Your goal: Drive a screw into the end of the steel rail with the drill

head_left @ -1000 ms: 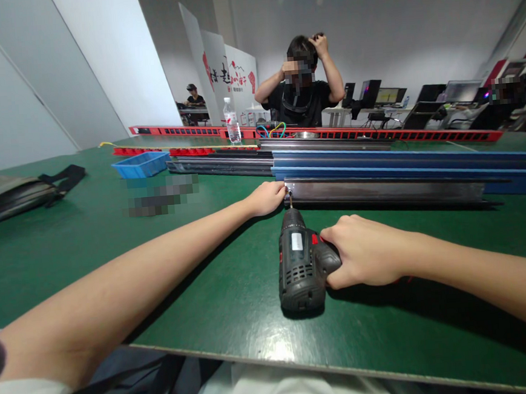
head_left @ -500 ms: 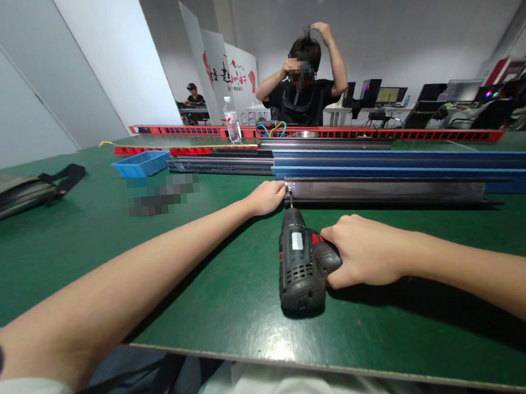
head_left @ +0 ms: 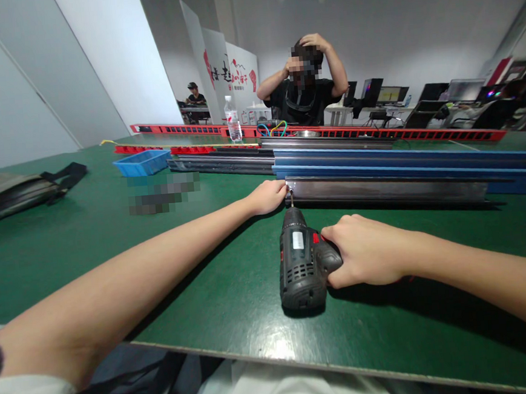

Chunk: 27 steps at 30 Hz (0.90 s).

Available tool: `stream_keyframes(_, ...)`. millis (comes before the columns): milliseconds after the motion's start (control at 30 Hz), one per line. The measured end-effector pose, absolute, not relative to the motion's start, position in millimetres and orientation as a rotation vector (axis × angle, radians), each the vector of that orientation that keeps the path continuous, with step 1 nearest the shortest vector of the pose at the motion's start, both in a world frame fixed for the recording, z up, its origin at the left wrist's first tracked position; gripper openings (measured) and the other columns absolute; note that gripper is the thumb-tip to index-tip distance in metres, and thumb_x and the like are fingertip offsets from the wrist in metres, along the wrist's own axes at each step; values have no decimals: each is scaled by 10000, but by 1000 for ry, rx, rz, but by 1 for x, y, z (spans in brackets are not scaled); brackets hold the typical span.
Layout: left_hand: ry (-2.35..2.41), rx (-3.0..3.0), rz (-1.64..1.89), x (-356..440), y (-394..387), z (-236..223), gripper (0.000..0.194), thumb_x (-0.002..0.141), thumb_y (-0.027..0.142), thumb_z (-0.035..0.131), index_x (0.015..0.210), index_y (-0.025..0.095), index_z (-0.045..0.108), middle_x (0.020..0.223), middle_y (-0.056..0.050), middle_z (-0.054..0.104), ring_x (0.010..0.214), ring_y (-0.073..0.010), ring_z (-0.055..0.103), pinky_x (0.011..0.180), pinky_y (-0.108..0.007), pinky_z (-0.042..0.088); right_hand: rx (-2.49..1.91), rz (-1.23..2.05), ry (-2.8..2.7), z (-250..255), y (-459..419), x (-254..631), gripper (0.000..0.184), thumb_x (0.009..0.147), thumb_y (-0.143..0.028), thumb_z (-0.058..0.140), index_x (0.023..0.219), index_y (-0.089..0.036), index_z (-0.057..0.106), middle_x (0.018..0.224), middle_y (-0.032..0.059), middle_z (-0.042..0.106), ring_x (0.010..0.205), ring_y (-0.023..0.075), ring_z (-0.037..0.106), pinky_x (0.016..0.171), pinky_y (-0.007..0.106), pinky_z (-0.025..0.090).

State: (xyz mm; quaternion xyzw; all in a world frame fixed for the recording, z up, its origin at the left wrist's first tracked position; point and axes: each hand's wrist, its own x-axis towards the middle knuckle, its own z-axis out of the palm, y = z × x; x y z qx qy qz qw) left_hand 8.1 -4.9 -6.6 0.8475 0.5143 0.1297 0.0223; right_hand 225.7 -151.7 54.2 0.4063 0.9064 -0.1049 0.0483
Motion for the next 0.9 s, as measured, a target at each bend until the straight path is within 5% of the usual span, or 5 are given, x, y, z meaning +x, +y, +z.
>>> stream_keyframes(900,1577,2658,411,7,-4,-8,439,1013,270,291,1008,134,708,1105,-118,750,1028,-236,709,930,-300,527,1229,-349,2747,55,-153,225,231,691,-447,644,727,-222,606,695,46,682,584,188,585,535,291,370)
